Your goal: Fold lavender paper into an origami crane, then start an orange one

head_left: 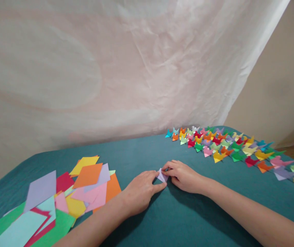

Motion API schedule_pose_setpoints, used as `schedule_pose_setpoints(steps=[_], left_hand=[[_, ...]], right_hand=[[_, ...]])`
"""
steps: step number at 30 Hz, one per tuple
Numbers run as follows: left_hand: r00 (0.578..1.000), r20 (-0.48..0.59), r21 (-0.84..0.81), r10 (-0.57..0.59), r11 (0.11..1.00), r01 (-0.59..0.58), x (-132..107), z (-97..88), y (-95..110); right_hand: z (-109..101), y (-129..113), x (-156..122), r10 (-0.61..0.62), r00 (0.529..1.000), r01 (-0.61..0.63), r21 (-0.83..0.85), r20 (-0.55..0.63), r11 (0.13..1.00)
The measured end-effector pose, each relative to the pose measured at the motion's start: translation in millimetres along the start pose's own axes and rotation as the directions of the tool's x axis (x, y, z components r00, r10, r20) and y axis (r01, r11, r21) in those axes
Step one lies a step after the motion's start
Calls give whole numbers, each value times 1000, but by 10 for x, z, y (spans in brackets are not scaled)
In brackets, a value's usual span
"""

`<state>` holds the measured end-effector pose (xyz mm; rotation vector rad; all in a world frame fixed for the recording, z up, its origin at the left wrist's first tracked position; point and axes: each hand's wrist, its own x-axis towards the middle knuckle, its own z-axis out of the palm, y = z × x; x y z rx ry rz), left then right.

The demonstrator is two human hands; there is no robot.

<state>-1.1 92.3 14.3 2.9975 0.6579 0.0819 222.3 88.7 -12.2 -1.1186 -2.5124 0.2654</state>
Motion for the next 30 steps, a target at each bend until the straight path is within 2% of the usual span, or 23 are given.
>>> schedule_pose_setpoints(steps=[4, 9, 13, 20, 24, 30], left_hand=[[1000, 9, -36, 5, 999, -5, -16, -6, 3], [998, -57, -112, 3, 994, -10, 2, 4, -62], [993, -112, -194, -43, 981, 21, 40, 68, -179], [963, -231, -321, -141, 945, 62, 87, 197, -281], [947, -258, -408, -191, 910, 73, 101, 220, -298], [945, -246, -468, -215, 880, 79, 116, 205, -319]], right_hand=[[-1, 1, -1, -9, 1000, 9, 0, -2, 1000], [54, 34, -2, -29, 997, 29, 8, -69, 1000], [122, 80, -4, -52, 989, 57, 36, -140, 998], [91, 76, -14, -51, 988, 65, 97, -143, 993], [85, 77, -13, -15, 988, 37, 143, -153, 989], [115, 115, 19, 48, 987, -11, 234, -153, 972]])
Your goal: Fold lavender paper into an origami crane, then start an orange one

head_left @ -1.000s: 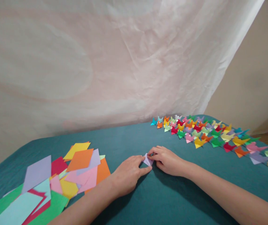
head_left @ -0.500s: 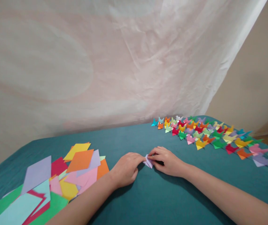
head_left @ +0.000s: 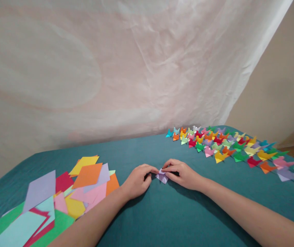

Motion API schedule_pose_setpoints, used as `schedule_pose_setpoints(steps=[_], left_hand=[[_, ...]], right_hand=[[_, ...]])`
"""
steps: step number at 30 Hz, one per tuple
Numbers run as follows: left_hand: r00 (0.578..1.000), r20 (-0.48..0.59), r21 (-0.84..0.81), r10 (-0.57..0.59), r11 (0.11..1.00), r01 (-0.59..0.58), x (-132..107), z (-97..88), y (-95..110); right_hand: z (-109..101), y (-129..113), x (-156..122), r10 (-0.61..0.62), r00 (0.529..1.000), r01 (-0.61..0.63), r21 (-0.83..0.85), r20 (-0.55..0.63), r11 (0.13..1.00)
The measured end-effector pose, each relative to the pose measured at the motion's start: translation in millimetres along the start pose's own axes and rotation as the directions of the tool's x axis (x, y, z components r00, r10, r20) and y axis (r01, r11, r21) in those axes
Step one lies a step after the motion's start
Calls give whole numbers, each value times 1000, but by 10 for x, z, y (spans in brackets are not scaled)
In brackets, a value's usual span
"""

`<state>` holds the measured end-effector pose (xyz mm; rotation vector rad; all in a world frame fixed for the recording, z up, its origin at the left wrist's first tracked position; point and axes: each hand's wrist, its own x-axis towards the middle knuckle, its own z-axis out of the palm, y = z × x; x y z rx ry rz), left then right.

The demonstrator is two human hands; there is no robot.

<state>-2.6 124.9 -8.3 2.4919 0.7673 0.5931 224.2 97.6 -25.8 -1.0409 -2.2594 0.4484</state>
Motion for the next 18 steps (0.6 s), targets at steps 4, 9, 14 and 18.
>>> schedule_pose_setpoints(steps=[4, 9, 14, 18], left_hand=[[1000, -14, -51, -18, 999, 18, 11, -3, 1], [998, -19, -118, -54, 992, 51, 4, 15, -15], [997, -24, -155, -72, 986, 67, -7, 23, -27], [999, -10, -129, -37, 991, 35, -17, 9, -13]], right_hand=[[18, 12, 15, 21, 1000, -21, 56, -14, 998], [43, 8, 33, 92, 995, -85, 135, -43, 987], [58, -20, 51, 142, 986, -127, 162, -84, 979], [76, -13, 48, 145, 985, -130, 160, -89, 979]])
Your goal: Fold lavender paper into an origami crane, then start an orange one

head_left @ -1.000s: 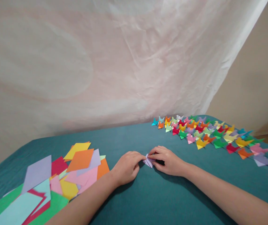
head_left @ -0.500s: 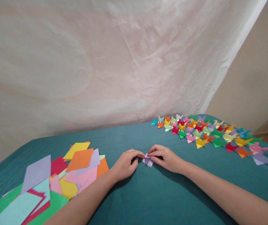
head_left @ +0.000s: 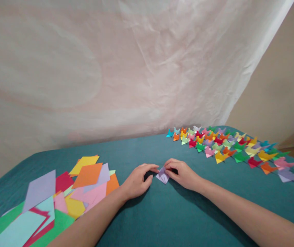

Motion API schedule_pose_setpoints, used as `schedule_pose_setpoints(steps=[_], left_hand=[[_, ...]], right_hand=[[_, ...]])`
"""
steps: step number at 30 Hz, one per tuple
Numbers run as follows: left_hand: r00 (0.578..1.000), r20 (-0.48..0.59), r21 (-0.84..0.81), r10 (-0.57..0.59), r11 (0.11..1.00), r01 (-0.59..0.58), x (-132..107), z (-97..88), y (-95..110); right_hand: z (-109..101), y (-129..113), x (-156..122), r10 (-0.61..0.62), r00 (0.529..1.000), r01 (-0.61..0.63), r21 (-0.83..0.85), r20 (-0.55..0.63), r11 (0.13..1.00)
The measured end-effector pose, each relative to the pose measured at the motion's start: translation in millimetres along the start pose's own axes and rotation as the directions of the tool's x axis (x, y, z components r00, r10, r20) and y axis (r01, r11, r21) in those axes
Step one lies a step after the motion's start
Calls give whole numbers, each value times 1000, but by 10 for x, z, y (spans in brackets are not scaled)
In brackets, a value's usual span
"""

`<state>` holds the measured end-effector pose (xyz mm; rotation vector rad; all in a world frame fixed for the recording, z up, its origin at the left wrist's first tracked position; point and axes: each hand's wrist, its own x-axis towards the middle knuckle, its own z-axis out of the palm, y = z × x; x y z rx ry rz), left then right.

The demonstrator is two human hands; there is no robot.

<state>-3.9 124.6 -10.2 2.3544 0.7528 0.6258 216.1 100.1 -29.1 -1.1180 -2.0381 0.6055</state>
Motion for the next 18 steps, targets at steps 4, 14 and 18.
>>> schedule_pose_setpoints(steps=[4, 14, 18], left_hand=[[997, 21, 55, 76, 996, -77, -13, -10, 30], [992, 65, 150, 106, 982, -115, -9, 2, 29], [993, 84, 240, 83, 965, -101, -24, 7, 36]], right_hand=[[8, 37, -4, 0, 1000, 0, 12, 2, 1000], [-131, -10, -44, -129, 976, 161, -181, 173, 970], [-180, -110, -64, -159, 943, 271, -400, 291, 875]])
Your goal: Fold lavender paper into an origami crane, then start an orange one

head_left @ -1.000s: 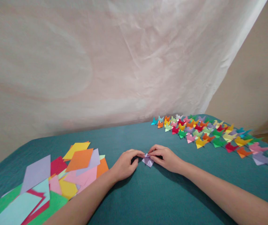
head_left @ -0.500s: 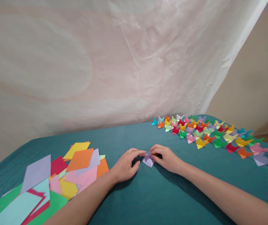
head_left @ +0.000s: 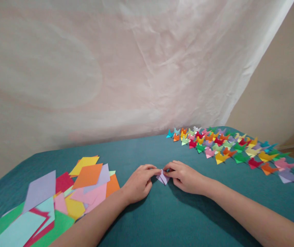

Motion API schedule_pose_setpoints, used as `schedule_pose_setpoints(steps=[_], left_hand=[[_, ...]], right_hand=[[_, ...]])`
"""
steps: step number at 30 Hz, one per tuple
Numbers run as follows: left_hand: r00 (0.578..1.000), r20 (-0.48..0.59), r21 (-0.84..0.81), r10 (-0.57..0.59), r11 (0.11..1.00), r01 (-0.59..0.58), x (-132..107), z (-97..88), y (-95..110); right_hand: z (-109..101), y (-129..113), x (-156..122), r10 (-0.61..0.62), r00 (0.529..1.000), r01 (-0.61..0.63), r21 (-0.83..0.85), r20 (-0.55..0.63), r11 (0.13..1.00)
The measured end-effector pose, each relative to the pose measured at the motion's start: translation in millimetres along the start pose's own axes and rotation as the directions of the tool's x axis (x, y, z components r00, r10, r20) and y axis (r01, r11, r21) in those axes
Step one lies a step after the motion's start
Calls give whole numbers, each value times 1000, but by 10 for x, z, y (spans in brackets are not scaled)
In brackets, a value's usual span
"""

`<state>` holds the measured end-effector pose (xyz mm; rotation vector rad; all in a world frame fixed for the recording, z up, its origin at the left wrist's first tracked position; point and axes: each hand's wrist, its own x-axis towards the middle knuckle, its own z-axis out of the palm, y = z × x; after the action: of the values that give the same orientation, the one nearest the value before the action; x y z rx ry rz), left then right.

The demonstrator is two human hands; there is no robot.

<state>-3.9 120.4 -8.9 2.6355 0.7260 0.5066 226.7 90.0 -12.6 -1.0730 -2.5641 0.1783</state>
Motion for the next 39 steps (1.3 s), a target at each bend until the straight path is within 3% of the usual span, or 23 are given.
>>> schedule_pose_setpoints(steps=[5, 9, 15, 27, 35, 39], left_hand=[[999, 41, 113, -14, 994, 9, -6, -24, 55], [999, 49, 133, -18, 991, 11, 5, -33, 79], [999, 30, 89, -27, 996, 25, -10, -2, 31], [999, 35, 102, -42, 994, 38, -13, 4, 55], [998, 43, 131, -55, 990, 49, -14, -7, 96], [997, 59, 160, -53, 986, 43, -9, -13, 130]], right_hand=[[4, -129, 0, 20, 996, 2, -254, 83, 967], [26, -158, -11, 31, 995, -1, -295, 97, 955], [-9, -203, -18, 39, 990, 1, -286, 134, 958], [-271, -291, -99, 37, 975, -16, -96, 219, 995], [-367, -314, -92, 66, 935, -45, -69, 349, 997], [-366, -277, -116, 42, 946, -43, -3, 321, 999]])
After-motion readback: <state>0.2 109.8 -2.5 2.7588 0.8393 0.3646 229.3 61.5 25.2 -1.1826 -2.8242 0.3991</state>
